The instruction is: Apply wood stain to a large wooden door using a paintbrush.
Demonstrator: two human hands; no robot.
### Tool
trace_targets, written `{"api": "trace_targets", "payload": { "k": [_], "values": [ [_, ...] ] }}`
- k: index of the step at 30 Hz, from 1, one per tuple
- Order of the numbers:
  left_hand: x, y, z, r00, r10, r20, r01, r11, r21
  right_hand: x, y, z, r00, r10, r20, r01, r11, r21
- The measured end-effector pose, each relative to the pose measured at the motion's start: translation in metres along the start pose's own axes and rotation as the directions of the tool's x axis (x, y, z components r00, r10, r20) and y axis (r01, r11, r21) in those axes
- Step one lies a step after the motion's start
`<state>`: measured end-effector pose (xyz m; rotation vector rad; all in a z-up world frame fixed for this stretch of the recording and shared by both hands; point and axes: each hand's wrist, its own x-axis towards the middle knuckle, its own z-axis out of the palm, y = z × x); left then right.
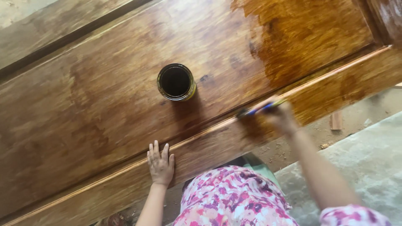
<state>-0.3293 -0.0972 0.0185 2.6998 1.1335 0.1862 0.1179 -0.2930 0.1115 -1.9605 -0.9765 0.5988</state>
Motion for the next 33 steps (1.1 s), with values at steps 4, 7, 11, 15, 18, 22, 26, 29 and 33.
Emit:
{"api": "trace_targets", "payload": {
  "k": [4, 7, 11, 15, 18, 22, 26, 29, 33],
  "values": [
    [-0.007, -0.001, -0.002, 1.0, 0.03, -0.002, -0.03, 0.999, -0.013, 0.031, 0.069, -0.134, 0.992, 0.081, -0.097, -0.115, 0.903, -0.413],
    [-0.004, -0.001, 0.0, 0.999, 0.045, -0.021, -0.046, 0.998, -0.046, 0.047, 0.152, -0.197, 0.945, 0.092, -0.314, -0.233, 0.863, -0.448],
    [0.001, -0.008, 0.008, 0.993, -0.107, -0.04, 0.104, 0.991, -0.081, 0.059, 0.115, -0.157, 0.974, -0.067, -0.215, -0.124, 0.639, -0.759],
    [0.027, -0.011, 0.015, 0.833, -0.537, -0.134, 0.532, 0.843, -0.072, 0.039, 0.035, -0.014, 0.963, -0.271, -0.004, 0.203, 0.734, -0.648],
    [0.062, -0.022, 0.005, 0.529, -0.836, -0.147, 0.831, 0.545, -0.113, 0.025, -0.024, 0.024, 0.97, -0.198, 0.143, 0.24, 0.885, -0.4],
    [0.129, -0.031, 0.003, 0.154, -0.988, -0.017, 0.967, 0.154, -0.202, 0.047, -0.074, 0.025, 0.979, -0.177, 0.102, 0.183, 0.982, -0.055],
    [0.165, -0.031, 0.01, -0.164, -0.986, -0.025, 0.978, -0.159, -0.136, 0.077, -0.118, 0.013, 0.971, -0.217, -0.105, 0.237, 0.94, 0.245],
    [0.18, -0.026, 0.012, -0.249, -0.962, -0.115, 0.964, -0.235, -0.123, 0.103, -0.159, 0.01, 0.956, -0.164, -0.242, 0.262, 0.851, 0.456],
    [0.192, -0.018, 0.001, -0.32, -0.931, -0.175, 0.946, -0.304, -0.115, 0.137, -0.199, 0.017, 0.942, -0.122, -0.312, 0.231, 0.911, 0.342]
  ]
}}
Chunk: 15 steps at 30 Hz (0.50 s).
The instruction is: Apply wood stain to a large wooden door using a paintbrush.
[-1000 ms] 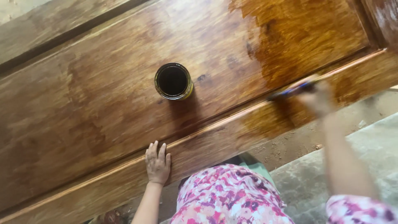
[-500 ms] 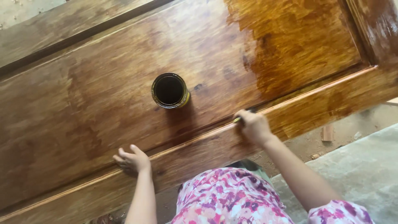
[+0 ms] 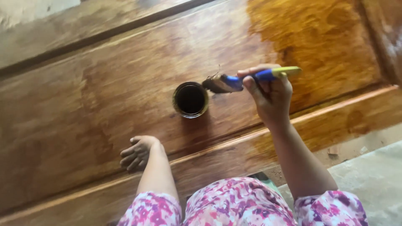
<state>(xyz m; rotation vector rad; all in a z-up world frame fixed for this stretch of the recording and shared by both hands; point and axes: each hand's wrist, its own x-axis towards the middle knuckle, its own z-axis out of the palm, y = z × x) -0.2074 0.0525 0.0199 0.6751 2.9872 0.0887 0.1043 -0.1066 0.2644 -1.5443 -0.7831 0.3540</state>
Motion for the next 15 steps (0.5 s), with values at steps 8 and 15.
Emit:
{"api": "trace_targets", "payload": {
  "k": [8, 15],
  "values": [
    [-0.001, 0.002, -0.005, 1.0, -0.006, 0.029, 0.005, 0.999, 0.036, 0.009, 0.019, 0.07, 0.928, -0.197, 0.316, 0.19, 0.98, 0.055],
    [-0.004, 0.008, -0.027, 0.998, -0.013, 0.067, 0.008, 0.998, 0.068, -0.008, 0.04, 0.1, 0.88, -0.146, 0.452, 0.189, 0.981, -0.05]
  ]
}}
